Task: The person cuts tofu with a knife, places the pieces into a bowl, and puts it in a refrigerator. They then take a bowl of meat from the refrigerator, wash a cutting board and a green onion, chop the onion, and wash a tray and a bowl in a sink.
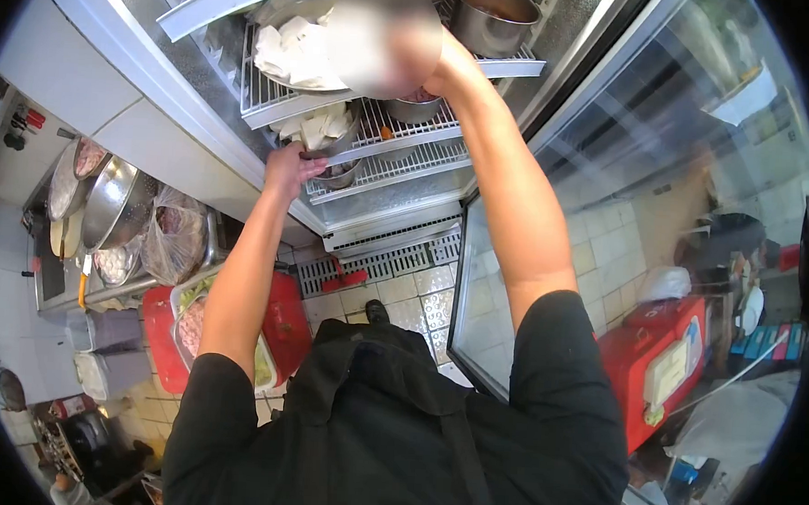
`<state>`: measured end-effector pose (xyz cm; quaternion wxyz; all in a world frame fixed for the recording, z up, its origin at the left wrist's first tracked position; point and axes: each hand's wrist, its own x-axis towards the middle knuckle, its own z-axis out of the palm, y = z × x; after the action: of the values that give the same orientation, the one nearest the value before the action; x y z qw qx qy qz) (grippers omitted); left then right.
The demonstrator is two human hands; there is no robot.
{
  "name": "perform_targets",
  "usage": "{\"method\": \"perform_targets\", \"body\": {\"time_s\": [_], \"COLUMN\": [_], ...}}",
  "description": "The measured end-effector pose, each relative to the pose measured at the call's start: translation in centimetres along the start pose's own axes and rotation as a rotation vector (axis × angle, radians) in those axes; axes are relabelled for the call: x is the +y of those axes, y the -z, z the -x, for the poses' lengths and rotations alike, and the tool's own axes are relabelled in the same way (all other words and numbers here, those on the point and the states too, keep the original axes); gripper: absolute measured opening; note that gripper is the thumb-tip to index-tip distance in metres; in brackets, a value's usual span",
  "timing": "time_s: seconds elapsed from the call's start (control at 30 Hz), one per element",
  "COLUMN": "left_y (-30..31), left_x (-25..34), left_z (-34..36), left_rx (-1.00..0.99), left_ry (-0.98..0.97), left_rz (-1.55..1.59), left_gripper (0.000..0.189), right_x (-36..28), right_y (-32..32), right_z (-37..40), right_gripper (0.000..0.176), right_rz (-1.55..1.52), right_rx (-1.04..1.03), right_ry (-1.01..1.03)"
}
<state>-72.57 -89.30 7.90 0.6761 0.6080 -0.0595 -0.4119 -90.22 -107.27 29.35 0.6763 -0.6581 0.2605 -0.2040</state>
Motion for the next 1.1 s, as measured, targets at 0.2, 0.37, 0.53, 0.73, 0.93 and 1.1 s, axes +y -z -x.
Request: {"method": "perform_targets", "body": {"time_s": [0.2, 0.37, 0.53, 0.73, 0.93, 1.1], "left_y": [0.1, 0.9, 0.5, -0.2, -0.2, -1.0], "left_x": [0.3, -0.5, -0.5, 0.0, -0.6, -1.5], "left_z": [-1.7, -3.2, -2.3, -0.7, -0.1, -0.7], "left_rx": [0.045, 0.081, 0.081, 0.048, 0.056, 0.118], "left_ry": [-0.005, 0.014, 0.015, 0.030, 0.015, -0.037], "left_rz": [0.044, -0.009, 0.027, 0.105, 0.134, 0.124], "left_gripper": [0.028, 0.028, 0.029, 0.032, 0.032, 0.031], "right_x": [3.4, -0.5, 1.6, 3.5, 15.4, 19.6], "right_y": [-3.1, -5.9, -6.1, -1.2, -1.6, -5.8], "right_z": [-7.9, -3.9, -6.4, -1.3, 0.0, -10.6], "right_gripper": [0.020, 0.036, 0.040, 0.038, 0.021, 0.027], "right_rz": [0.936, 0.017, -0.128, -0.253, -0.088, 0.866], "right_rx": [-0.122, -0.049, -0.137, -0.100, -0.001, 0.546], "right_ry": [0.242, -0.234, -0.156, 0.114, 0.096, 0.874]}}
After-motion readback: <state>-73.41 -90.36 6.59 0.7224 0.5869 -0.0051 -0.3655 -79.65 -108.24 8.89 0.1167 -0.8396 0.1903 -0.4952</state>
